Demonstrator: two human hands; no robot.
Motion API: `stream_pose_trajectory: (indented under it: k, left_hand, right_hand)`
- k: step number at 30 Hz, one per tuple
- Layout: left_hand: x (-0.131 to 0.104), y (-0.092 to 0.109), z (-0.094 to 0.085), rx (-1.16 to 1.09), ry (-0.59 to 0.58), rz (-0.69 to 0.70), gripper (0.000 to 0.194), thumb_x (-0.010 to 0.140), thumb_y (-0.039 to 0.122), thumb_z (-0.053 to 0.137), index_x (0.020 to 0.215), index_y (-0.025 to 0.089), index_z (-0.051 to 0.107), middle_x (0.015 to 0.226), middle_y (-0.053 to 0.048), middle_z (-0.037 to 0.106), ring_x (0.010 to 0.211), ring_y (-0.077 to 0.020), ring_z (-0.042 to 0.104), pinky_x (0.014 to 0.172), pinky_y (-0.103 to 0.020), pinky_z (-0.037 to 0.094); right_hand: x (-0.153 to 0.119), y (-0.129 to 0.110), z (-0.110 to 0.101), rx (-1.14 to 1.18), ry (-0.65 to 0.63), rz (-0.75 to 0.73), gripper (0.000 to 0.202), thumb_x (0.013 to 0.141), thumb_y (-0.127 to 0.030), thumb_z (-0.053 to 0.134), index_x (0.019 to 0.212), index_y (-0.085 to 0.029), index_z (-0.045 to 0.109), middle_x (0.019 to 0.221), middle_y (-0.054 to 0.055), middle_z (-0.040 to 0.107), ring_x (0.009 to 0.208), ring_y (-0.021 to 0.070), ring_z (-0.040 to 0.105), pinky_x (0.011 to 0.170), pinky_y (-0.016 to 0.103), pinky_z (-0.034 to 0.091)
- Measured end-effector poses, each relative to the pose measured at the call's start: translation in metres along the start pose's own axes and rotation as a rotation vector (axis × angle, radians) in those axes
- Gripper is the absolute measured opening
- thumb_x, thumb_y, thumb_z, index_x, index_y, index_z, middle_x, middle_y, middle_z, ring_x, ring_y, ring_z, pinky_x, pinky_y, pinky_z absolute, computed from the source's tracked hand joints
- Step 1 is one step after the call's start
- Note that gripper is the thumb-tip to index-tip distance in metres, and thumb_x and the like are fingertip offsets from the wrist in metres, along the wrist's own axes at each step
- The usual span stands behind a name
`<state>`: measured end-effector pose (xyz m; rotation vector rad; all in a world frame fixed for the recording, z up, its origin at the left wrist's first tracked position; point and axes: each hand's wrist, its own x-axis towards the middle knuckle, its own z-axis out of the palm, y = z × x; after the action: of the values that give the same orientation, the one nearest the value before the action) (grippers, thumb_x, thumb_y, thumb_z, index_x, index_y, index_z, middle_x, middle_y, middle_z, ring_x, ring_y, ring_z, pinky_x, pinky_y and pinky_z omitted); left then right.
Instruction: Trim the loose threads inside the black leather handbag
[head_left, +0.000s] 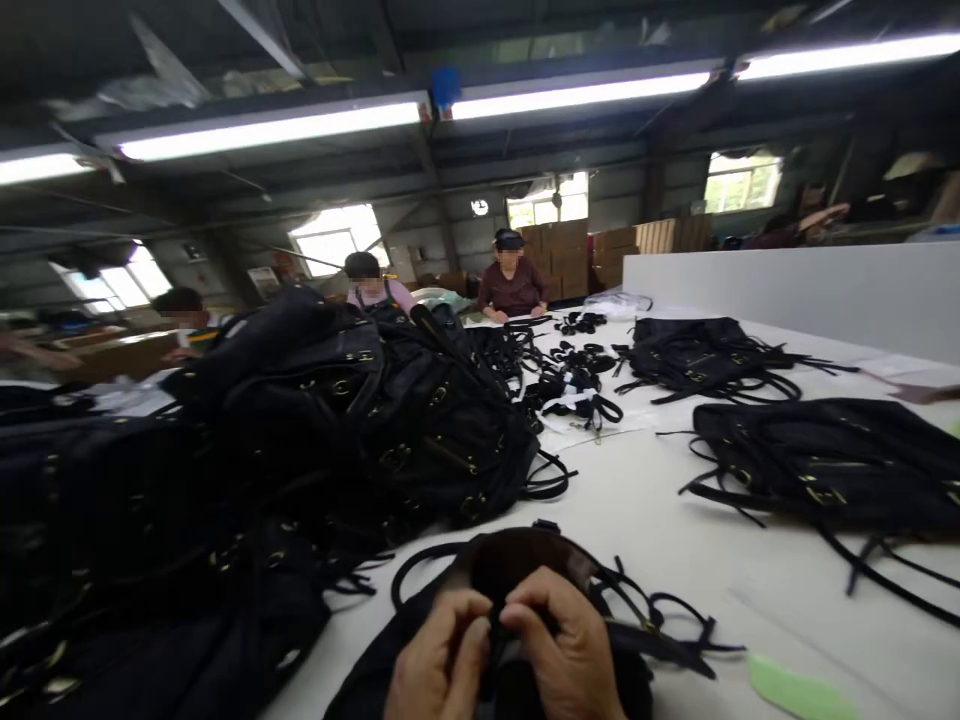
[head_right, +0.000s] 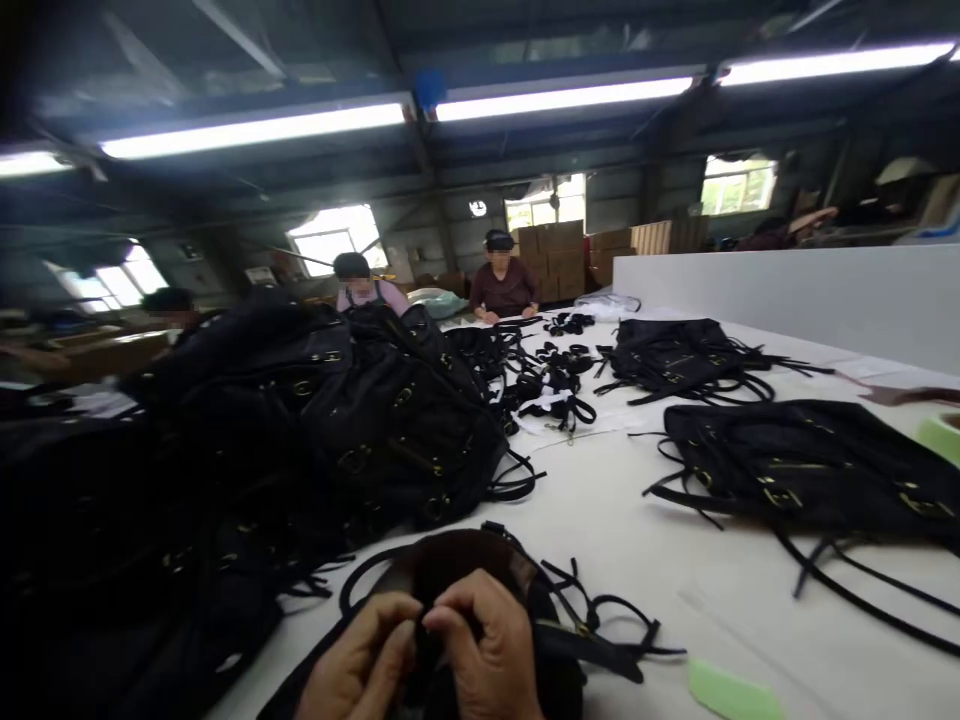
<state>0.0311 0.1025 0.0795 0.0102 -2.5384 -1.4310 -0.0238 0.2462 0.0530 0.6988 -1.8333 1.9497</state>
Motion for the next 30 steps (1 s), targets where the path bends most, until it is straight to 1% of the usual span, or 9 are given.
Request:
stream_pose_trajectory:
  k: [3, 5, 7, 13, 19, 21, 23, 27, 30]
  left_hand:
    - [0.002, -0.005, 0.01, -0.05, -0.04, 0.158, 0.029, 0.091, 0.046, 0.049, 0.106, 0.027, 0.064, 0.095, -0.005, 0.069, 0.086, -0.0189, 0.064, 0.079, -0.028, 0.052]
    - [0.002, -0.004, 0.012, -0.074, -0.107, 0.219, 0.029, 0.093, 0.044, 0.047, 0.104, 0.028, 0.067, 0.093, -0.006, 0.069, 0.085, -0.0188, 0.064, 0.077, -0.027, 0.05]
    - [0.001, 0.0, 0.012, -0.1, -0.127, 0.205, 0.03, 0.094, 0.043, 0.044, 0.098, 0.028, 0.07, 0.087, -0.005, 0.069, 0.079, -0.0177, 0.063, 0.073, -0.027, 0.048]
    - [-0.003, 0.003, 0.012, -0.1, -0.099, 0.075, 0.031, 0.095, 0.042, 0.045, 0.086, 0.024, 0.067, 0.079, -0.001, 0.063, 0.074, -0.0148, 0.059, 0.069, -0.025, 0.043]
    - [-0.006, 0.007, 0.011, -0.104, -0.046, -0.023, 0.027, 0.095, 0.036, 0.046, 0.078, 0.021, 0.059, 0.078, 0.002, 0.06, 0.075, -0.0134, 0.056, 0.072, -0.024, 0.04]
    - [-0.007, 0.008, 0.011, -0.124, -0.023, -0.024, 0.025, 0.095, 0.035, 0.046, 0.078, 0.021, 0.06, 0.078, 0.002, 0.06, 0.075, -0.0132, 0.056, 0.072, -0.024, 0.039]
    - [-0.007, 0.008, 0.011, -0.13, -0.012, -0.025, 0.026, 0.095, 0.035, 0.046, 0.078, 0.021, 0.06, 0.077, 0.003, 0.061, 0.074, -0.0128, 0.055, 0.071, -0.024, 0.039]
    - [-0.008, 0.008, 0.013, -0.1, -0.012, -0.017, 0.028, 0.094, 0.036, 0.046, 0.076, 0.02, 0.059, 0.073, 0.002, 0.058, 0.071, -0.0118, 0.054, 0.068, -0.023, 0.038]
    - [-0.008, 0.008, 0.013, -0.088, -0.006, 0.003, 0.029, 0.094, 0.035, 0.047, 0.073, 0.02, 0.058, 0.07, 0.003, 0.056, 0.068, -0.0111, 0.053, 0.066, -0.023, 0.038]
  right_hand:
    - [-0.004, 0.002, -0.001, -0.04, -0.079, -0.167, 0.004, 0.088, -0.024, 0.063, 0.084, -0.024, 0.063, 0.07, -0.002, 0.06, 0.061, 0.0118, 0.058, 0.058, 0.019, 0.047]
    - [-0.004, 0.0, -0.001, -0.05, -0.107, -0.226, 0.001, 0.088, -0.024, 0.063, 0.088, -0.025, 0.063, 0.071, -0.002, 0.06, 0.061, 0.0123, 0.058, 0.058, 0.019, 0.048]
    - [-0.004, -0.006, 0.001, -0.046, -0.1, -0.232, 0.003, 0.089, -0.025, 0.063, 0.086, -0.024, 0.062, 0.069, -0.002, 0.059, 0.06, 0.0122, 0.057, 0.057, 0.02, 0.047]
    - [-0.004, -0.013, 0.009, -0.043, -0.092, -0.115, 0.013, 0.088, -0.028, 0.065, 0.077, -0.021, 0.062, 0.067, -0.002, 0.059, 0.062, 0.0113, 0.056, 0.06, 0.02, 0.046]
    - [-0.007, -0.003, 0.003, 0.083, -0.056, 0.117, 0.021, 0.098, -0.032, 0.047, 0.095, -0.02, 0.065, 0.078, 0.001, 0.061, 0.048, 0.0063, 0.047, 0.048, 0.019, 0.041]
    - [-0.007, -0.002, 0.002, 0.07, -0.082, 0.179, 0.016, 0.096, -0.029, 0.051, 0.095, -0.021, 0.065, 0.077, 0.0, 0.059, 0.049, 0.006, 0.047, 0.048, 0.019, 0.04]
    - [-0.006, -0.003, 0.001, 0.053, -0.136, 0.206, 0.012, 0.093, -0.03, 0.057, 0.095, -0.022, 0.066, 0.083, 0.001, 0.06, 0.056, 0.0075, 0.051, 0.052, 0.019, 0.042]
    - [-0.003, -0.007, 0.0, 0.072, -0.217, 0.205, 0.009, 0.091, -0.03, 0.061, 0.092, -0.023, 0.067, 0.089, 0.002, 0.061, 0.082, 0.0137, 0.059, 0.072, 0.023, 0.047]
    - [-0.001, -0.009, -0.002, 0.132, -0.261, 0.246, 0.01, 0.09, -0.029, 0.061, 0.087, -0.022, 0.068, 0.084, 0.002, 0.059, 0.081, 0.0136, 0.057, 0.074, 0.024, 0.046]
